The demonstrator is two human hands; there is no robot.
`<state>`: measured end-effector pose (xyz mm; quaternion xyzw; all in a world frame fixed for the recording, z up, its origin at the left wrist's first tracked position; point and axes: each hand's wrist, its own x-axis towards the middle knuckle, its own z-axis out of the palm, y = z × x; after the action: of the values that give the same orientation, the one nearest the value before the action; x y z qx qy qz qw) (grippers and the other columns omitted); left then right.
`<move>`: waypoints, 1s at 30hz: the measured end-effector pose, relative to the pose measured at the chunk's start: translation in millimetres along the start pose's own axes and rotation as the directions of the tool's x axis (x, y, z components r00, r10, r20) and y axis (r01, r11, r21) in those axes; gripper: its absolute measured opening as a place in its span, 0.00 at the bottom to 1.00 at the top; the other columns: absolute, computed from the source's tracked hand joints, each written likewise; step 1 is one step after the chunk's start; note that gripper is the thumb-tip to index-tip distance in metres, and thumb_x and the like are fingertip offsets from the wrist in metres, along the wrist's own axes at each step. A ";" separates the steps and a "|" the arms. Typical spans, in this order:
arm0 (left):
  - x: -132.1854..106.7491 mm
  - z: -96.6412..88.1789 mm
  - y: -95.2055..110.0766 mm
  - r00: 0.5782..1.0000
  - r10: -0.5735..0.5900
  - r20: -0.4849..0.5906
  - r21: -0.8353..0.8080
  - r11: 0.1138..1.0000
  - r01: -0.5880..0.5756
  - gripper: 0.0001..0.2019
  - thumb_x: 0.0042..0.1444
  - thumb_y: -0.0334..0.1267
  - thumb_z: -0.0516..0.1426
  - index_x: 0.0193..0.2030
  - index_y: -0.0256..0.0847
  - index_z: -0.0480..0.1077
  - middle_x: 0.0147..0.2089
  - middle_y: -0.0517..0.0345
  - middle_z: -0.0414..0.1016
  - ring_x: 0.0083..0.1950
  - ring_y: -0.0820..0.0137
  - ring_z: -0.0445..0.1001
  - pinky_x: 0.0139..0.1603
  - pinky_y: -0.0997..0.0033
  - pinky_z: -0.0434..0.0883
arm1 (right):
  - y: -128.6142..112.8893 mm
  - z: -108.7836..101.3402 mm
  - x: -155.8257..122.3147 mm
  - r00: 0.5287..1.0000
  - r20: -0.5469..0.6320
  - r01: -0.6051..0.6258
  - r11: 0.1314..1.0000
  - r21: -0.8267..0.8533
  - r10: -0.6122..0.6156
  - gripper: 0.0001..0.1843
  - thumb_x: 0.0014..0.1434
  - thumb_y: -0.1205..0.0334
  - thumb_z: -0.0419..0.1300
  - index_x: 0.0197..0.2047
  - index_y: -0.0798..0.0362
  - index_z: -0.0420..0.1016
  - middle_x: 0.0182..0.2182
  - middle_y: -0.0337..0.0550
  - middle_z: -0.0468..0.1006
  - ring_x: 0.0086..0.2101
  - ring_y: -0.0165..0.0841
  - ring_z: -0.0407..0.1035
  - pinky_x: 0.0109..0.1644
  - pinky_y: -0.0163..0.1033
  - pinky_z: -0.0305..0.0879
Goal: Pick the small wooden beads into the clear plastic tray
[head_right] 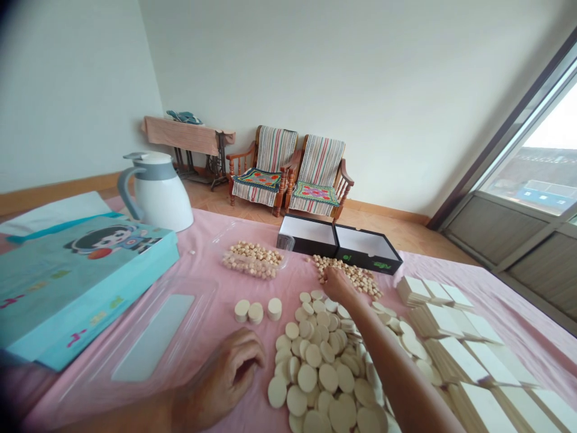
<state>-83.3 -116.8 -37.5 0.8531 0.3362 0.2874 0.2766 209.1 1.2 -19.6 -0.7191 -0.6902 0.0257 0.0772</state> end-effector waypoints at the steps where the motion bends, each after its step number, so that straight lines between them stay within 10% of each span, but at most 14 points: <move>1: 0.4 -0.1 0.3 1.000 0.003 -0.002 0.001 1.000 -0.003 0.12 0.48 0.19 0.49 0.31 0.38 0.68 0.33 0.56 0.69 0.39 0.69 0.66 0.42 0.68 0.63 | -2.0 -3.7 0.7 1.000 -0.024 -0.013 1.000 -0.003 0.013 0.07 0.47 0.73 0.53 0.29 0.57 0.71 0.29 0.46 0.75 0.32 0.32 0.66 0.31 0.33 0.51; 6: 1.1 0.1 0.9 1.000 -0.003 -0.001 -0.004 1.000 0.003 0.11 0.49 0.20 0.50 0.31 0.38 0.69 0.33 0.56 0.70 0.39 0.68 0.66 0.42 0.68 0.63 | -42.3 -33.4 8.1 0.975 -0.202 0.138 0.960 0.242 -0.089 0.06 0.48 0.69 0.55 0.30 0.54 0.73 0.26 0.40 0.74 0.28 0.29 0.65 0.33 0.32 0.57; 14: -0.4 -2.9 1.3 1.000 0.002 0.016 -0.002 1.000 -0.002 0.10 0.50 0.21 0.50 0.31 0.38 0.67 0.33 0.57 0.70 0.40 0.68 0.66 0.44 0.67 0.63 | -119.4 -55.5 24.4 0.927 -0.326 0.369 0.610 0.701 -0.186 0.09 0.50 0.66 0.55 0.37 0.53 0.72 0.30 0.39 0.77 0.30 0.29 0.72 0.35 0.33 0.65; 19: -0.2 -3.8 2.0 1.000 0.000 0.018 -0.006 1.000 0.000 0.10 0.49 0.21 0.50 0.32 0.38 0.68 0.34 0.57 0.70 0.40 0.69 0.66 0.44 0.68 0.63 | -91.4 -54.3 19.4 0.923 -0.371 0.291 0.811 0.507 -0.099 0.09 0.51 0.67 0.54 0.35 0.52 0.73 0.29 0.39 0.77 0.30 0.29 0.71 0.36 0.33 0.63; 23: 0.9 -3.7 3.2 1.000 -0.009 0.028 -0.005 1.000 0.009 0.11 0.49 0.20 0.50 0.32 0.38 0.69 0.34 0.56 0.70 0.40 0.69 0.66 0.44 0.68 0.63 | -49.3 -38.1 13.2 0.981 -0.168 0.128 0.977 0.169 -0.099 0.10 0.51 0.70 0.52 0.33 0.53 0.73 0.31 0.43 0.77 0.33 0.31 0.69 0.35 0.32 0.58; 30: 0.7 -1.1 2.0 1.000 -0.005 0.008 0.014 1.000 0.005 0.12 0.49 0.20 0.49 0.32 0.39 0.68 0.34 0.56 0.69 0.40 0.68 0.66 0.43 0.68 0.64 | -10.2 1.3 8.6 1.000 0.003 0.024 1.000 -0.013 -0.024 0.08 0.47 0.74 0.54 0.30 0.57 0.72 0.31 0.49 0.76 0.34 0.35 0.69 0.33 0.34 0.53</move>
<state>-82.8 -117.2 -35.2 0.8553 0.3393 0.2811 0.2727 199.3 10.2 -18.8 -0.7112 -0.6990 0.0212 0.0720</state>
